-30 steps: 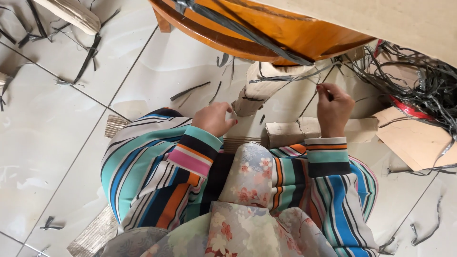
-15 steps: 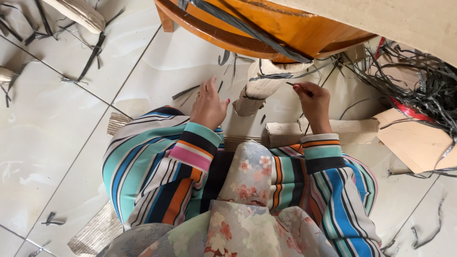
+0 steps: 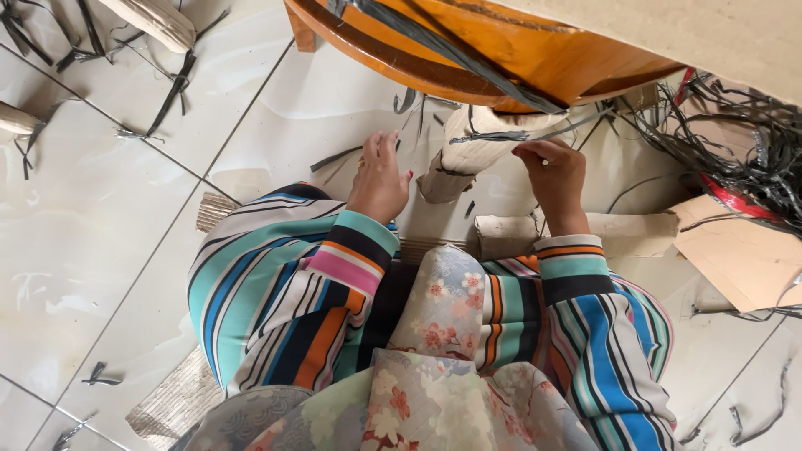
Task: Wrapping a wooden chair leg with cardboard and securing it with black plastic ties for protection.
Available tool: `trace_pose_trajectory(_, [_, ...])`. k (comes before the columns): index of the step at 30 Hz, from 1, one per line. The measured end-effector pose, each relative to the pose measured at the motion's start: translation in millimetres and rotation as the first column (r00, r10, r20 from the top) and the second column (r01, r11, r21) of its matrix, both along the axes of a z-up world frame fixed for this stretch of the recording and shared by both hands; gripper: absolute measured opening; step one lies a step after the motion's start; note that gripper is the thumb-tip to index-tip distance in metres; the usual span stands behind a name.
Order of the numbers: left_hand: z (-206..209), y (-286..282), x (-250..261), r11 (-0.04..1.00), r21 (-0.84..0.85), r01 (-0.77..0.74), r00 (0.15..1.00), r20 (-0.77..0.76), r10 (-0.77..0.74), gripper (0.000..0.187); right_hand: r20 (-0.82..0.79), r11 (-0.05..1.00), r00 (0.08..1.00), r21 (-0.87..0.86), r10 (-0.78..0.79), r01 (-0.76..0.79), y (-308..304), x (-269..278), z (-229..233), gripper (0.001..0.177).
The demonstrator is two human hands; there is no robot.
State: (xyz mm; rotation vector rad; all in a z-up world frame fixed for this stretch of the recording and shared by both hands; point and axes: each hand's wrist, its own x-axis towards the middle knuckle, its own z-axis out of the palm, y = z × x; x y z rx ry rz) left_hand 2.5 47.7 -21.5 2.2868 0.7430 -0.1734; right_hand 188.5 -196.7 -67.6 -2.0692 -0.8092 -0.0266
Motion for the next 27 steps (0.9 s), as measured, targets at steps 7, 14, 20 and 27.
trace_pose_trajectory(7, [-2,2,-3,1.0,0.016,0.004,0.995,-0.101,-0.002,0.064,0.179,0.996,0.984,-0.086,0.02,-0.005,-4,8,-33,0.015])
trace_pose_trajectory(14, [-35,3,-3,0.996,-0.013,0.089,0.957,-0.277,-0.089,0.052,0.016,0.999,0.999,0.011,0.035,-0.035,-2,5,-50,0.026])
trace_pose_trajectory(20, [-57,5,11,0.998,0.019,0.062,0.978,-0.2,-0.057,0.049,-0.249,0.998,0.968,0.057,0.025,-0.011,4,-1,-56,0.025])
trace_pose_trajectory(27, [-91,-9,28,0.989,0.141,0.054,0.996,-0.083,-0.043,0.036,-0.446,0.997,0.892,-0.025,-0.072,0.068,8,-11,-44,0.024])
